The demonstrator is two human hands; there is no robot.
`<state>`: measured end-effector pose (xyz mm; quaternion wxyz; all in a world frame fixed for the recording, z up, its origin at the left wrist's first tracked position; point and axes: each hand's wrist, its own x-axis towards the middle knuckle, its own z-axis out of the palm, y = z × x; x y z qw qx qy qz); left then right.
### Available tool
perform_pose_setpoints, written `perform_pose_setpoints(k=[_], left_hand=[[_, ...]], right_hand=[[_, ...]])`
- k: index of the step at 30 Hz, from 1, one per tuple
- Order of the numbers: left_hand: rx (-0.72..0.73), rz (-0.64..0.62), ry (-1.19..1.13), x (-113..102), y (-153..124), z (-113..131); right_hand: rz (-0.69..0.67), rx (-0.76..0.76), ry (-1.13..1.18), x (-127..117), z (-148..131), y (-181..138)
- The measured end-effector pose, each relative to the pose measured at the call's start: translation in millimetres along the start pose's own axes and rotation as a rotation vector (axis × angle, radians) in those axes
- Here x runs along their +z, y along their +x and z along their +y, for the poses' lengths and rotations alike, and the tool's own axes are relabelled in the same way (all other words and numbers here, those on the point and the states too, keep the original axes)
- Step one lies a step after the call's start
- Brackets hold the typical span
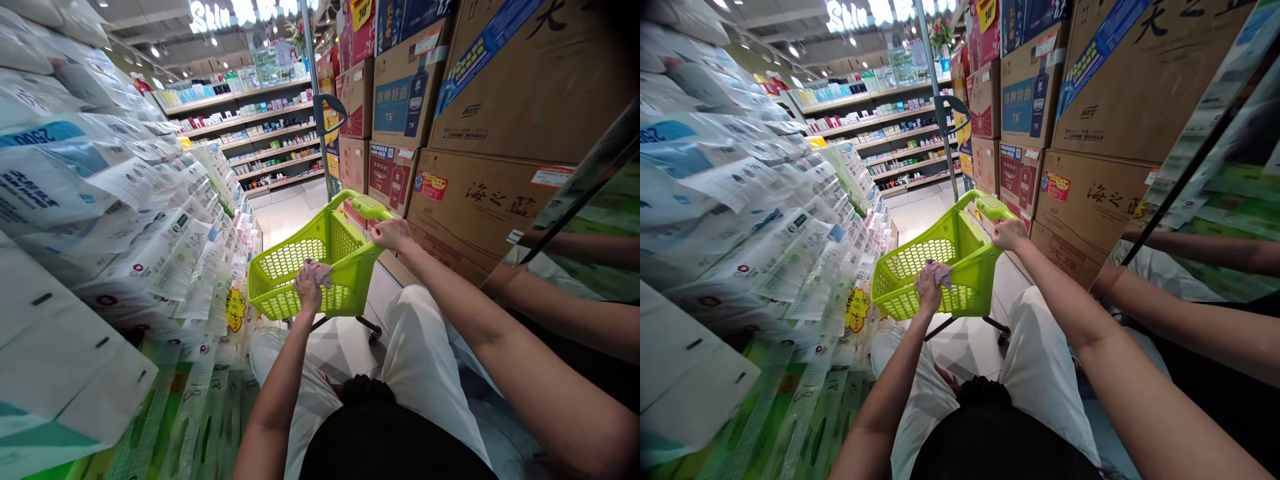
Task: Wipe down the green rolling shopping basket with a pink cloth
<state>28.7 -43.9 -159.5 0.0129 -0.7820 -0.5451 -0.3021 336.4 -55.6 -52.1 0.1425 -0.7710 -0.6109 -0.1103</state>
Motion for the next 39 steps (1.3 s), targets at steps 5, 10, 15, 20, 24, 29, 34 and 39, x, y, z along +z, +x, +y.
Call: perform_pose_setpoints(k=[5, 10, 15, 20, 24, 29, 34, 39], left_hand=[[0.139, 0.017, -0.05, 14, -4, 33], [0.179, 0.038, -0.008, 6, -15, -13], [0.04, 0.098, 0.011, 2, -15, -40], [0.029, 0.175, -0.018, 23, -8, -9], [0.164, 0.249, -0.037, 32, -14, -7], [0.09, 0.29, 0.024, 9, -31, -64], [-0.116, 0.328, 0.043, -3, -35, -87], [0.005, 0.294, -0.06, 19, -29, -24]], right_hand=[[0.046, -0.002, -0.013, 7, 11, 7], [0.041, -0.01, -0.013, 6, 20, 8], [0.203, -0.232, 0.074, 26, -1, -17], [0.537, -0.216, 0.094, 60, -25, -39], [0.587, -0.226, 0.051, 70, -20, -33], [0.551, -0.212, 0.031, 67, -8, -28], [0.509, -0.179, 0.035, 69, -13, -29], [0.447, -0.155, 0.069, 71, -15, -27]])
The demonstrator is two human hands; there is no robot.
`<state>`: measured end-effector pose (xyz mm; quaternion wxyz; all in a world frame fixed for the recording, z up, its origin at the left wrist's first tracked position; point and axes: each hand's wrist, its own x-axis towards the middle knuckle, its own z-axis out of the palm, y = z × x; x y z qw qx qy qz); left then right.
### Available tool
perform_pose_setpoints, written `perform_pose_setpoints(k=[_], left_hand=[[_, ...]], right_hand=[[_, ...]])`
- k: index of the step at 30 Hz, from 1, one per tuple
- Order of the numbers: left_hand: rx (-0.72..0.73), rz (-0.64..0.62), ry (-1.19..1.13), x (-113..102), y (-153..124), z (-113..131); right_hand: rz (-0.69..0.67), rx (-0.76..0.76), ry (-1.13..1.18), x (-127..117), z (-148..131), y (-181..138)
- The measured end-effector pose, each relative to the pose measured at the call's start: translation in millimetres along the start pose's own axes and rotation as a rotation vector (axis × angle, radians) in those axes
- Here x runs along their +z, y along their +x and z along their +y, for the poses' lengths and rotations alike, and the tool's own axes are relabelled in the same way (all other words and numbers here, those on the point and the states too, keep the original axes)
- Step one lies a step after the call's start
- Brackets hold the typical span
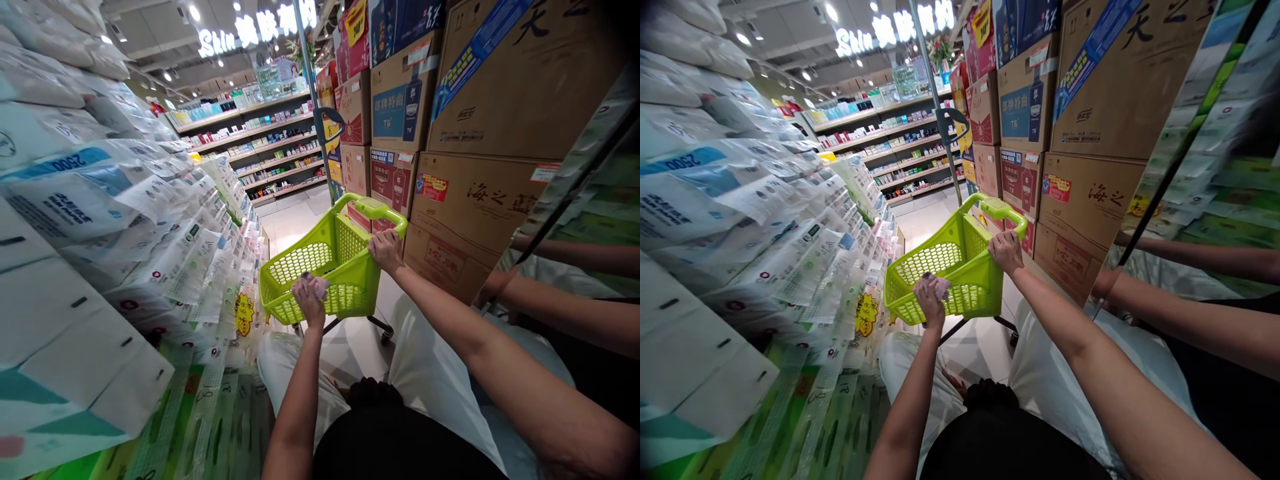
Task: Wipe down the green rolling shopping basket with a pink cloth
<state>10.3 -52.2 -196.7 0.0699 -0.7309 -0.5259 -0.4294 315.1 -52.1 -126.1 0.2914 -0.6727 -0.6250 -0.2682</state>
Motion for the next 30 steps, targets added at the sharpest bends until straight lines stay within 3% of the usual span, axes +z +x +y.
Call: perform_pose_setpoints(k=[2, 4, 8, 12, 16, 20, 27, 30], left_hand=[[0.074, -0.024, -0.04, 7, -3, 20], [0.13, -0.028, -0.06, 7, -6, 25], [0.164, -0.025, -0.037, -9, -13, -9], [-0.118, 0.089, 0.023, -34, -13, -57], [-0.466, 0.258, 0.032, -46, -5, -78], [-0.449, 0.205, -0.011, -32, 2, -58], [-0.135, -0.067, -0.077, 1, 14, 20], [-0.073, -0.111, -0.036, -1, 17, 27]], right_hand=[[-0.008, -0.001, -0.013, -1, 1, 0], [-0.007, -0.012, -0.03, -3, 3, 0], [0.012, -0.022, -0.031, -6, 2, -2], [0.013, -0.003, 0.012, -7, -3, -4], [0.024, -0.012, 0.009, -5, -9, -5], [0.036, -0.001, 0.026, -4, -14, -4], [0.016, 0.004, 0.019, -10, -23, -4], [0.022, 0.001, 0.006, -14, -25, -4]])
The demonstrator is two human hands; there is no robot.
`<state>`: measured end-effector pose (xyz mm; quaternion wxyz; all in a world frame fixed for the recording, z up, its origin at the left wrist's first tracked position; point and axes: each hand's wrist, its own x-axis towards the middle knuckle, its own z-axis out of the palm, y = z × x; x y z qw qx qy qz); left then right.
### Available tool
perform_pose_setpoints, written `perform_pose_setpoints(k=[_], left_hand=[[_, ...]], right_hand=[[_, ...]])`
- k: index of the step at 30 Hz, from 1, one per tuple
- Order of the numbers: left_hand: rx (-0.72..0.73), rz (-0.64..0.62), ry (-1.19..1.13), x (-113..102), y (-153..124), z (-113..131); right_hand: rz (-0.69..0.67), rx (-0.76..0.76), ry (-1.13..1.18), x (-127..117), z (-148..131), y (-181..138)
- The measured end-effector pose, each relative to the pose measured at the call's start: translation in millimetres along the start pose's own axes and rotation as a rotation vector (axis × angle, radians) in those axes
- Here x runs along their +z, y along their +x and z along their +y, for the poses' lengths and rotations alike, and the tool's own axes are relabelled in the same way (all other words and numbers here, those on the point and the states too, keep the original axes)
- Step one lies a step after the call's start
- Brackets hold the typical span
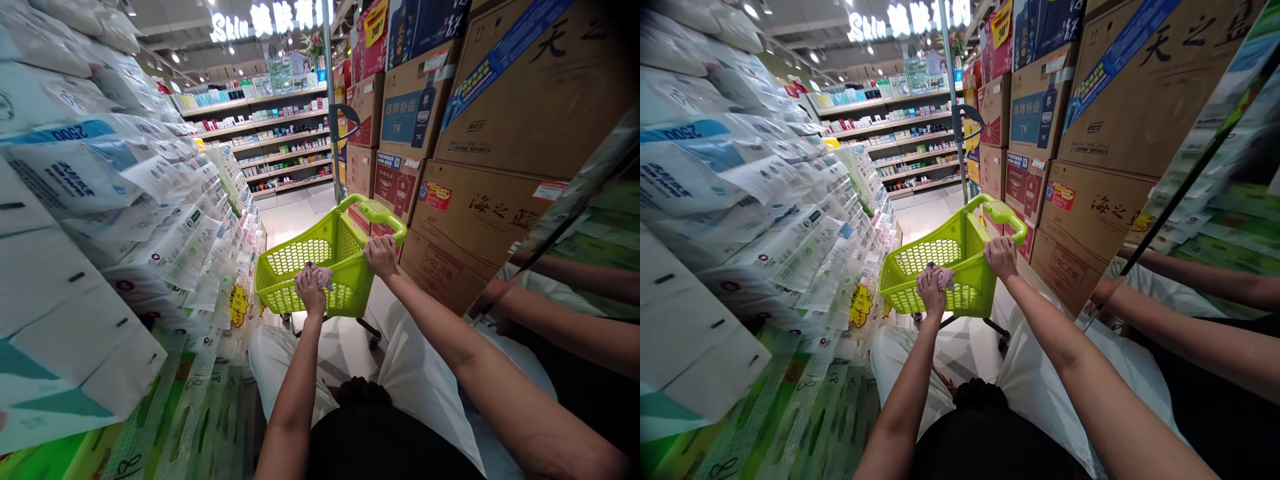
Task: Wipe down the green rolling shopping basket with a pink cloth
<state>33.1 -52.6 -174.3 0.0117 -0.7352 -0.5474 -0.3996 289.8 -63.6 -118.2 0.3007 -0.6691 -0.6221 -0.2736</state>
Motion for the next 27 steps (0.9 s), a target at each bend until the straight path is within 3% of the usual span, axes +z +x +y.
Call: perform_pose_setpoints(k=[3, 5, 7, 11, 13, 15, 18, 23, 25, 27], left_hand=[[0.054, 0.003, 0.048, -8, -5, -18], [0.01, 0.075, 0.061, -12, -10, -37], [-0.114, 0.204, 0.06, -15, -16, -57], [-0.501, 0.577, 0.105, -15, -18, -95], [-0.609, 0.674, 0.119, -13, -14, -109], [-0.618, 0.632, 0.082, -9, -11, -113], [-0.598, 0.48, -0.011, 1, -14, -100], [-0.396, 0.27, -0.105, 9, -28, -67], [-0.379, 0.274, -0.104, 2, -28, -71], [-0.469, 0.335, -0.08, -8, -22, -85]], right_hand=[[-0.013, -0.012, 0.014, -2, 0, -2], [-0.023, -0.011, 0.027, -2, -1, -4], [-0.019, -0.004, 0.035, 0, -1, -6], [0.006, -0.004, 0.047, 4, -2, -8], [0.012, -0.008, 0.046, 4, -1, -8], [0.015, -0.014, 0.044, 4, -1, -8], [0.016, -0.022, 0.045, 3, 1, -8], [0.026, -0.037, 0.045, 2, 3, -7], [0.034, -0.04, 0.043, 1, 4, -7], [0.046, -0.044, 0.037, 0, 3, -7]])
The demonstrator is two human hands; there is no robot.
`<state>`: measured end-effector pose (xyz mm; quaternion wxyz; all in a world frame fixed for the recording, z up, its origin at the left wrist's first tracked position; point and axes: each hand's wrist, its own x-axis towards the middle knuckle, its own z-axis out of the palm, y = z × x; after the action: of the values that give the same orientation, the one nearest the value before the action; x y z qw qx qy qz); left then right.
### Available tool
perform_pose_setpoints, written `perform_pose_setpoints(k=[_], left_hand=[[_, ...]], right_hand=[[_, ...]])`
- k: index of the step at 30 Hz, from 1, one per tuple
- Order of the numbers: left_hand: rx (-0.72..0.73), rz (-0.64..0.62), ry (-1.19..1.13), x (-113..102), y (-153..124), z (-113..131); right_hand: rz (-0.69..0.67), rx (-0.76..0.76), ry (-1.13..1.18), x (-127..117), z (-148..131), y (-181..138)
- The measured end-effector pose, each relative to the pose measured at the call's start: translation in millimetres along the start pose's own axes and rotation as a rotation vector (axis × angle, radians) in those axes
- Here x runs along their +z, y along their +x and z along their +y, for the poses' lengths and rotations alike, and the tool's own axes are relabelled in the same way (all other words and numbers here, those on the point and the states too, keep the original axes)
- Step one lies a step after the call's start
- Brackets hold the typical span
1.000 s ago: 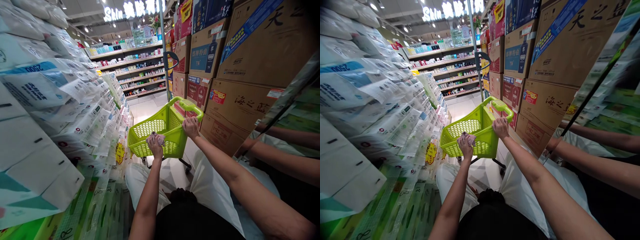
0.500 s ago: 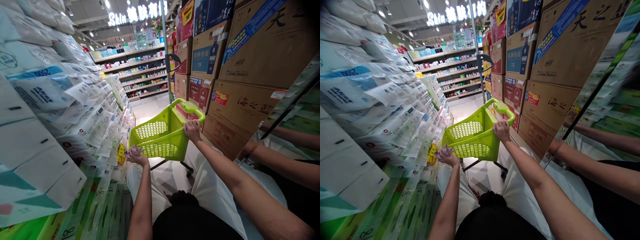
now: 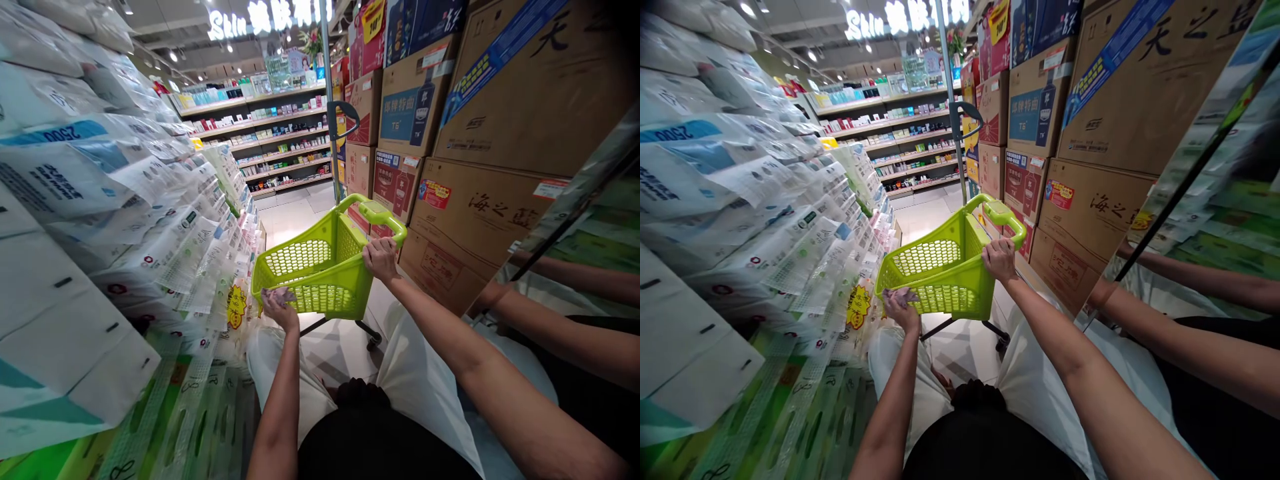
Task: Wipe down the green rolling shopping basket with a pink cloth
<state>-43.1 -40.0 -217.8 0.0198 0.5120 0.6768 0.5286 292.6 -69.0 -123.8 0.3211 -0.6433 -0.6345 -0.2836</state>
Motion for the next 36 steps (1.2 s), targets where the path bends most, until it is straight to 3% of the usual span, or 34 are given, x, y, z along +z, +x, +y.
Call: perform_pose_setpoints(k=[2, 4, 9, 11, 17, 20, 25, 30, 33, 36], left_hand=[[-0.104, 0.081, 0.029, -5, 13, -7], [-0.12, 0.103, 0.037, -4, 15, -7], [0.167, -0.157, -0.033, 12, -30, 20], [0.218, -0.206, -0.068, 14, -38, 26], [-0.079, 0.089, -0.027, 12, -13, 18], [-0.027, 0.039, -0.036, 21, -29, 30], [0.252, -0.146, -0.091, 27, -67, 55], [0.057, 0.024, -0.06, 23, -56, 53], [0.033, -0.034, -0.066, 30, -66, 67], [0.112, -0.14, -0.094, 37, -89, 95]], right_hand=[[0.021, -0.006, -0.005, 0, -1, -1], [0.046, -0.004, 0.0, 1, -2, -2], [0.077, -0.007, 0.047, -2, -5, -3], [0.059, -0.039, 0.04, -8, -5, -3], [0.009, -0.126, 0.031, -26, -6, -11], [0.031, -0.083, 0.057, -27, -10, -14], [0.002, -0.09, 0.051, -31, -8, -11], [-0.055, -0.211, 0.01, -43, 14, -4], [-0.021, -0.133, -0.002, -43, 24, -1], [-0.02, -0.103, 0.026, -39, 25, 0]])
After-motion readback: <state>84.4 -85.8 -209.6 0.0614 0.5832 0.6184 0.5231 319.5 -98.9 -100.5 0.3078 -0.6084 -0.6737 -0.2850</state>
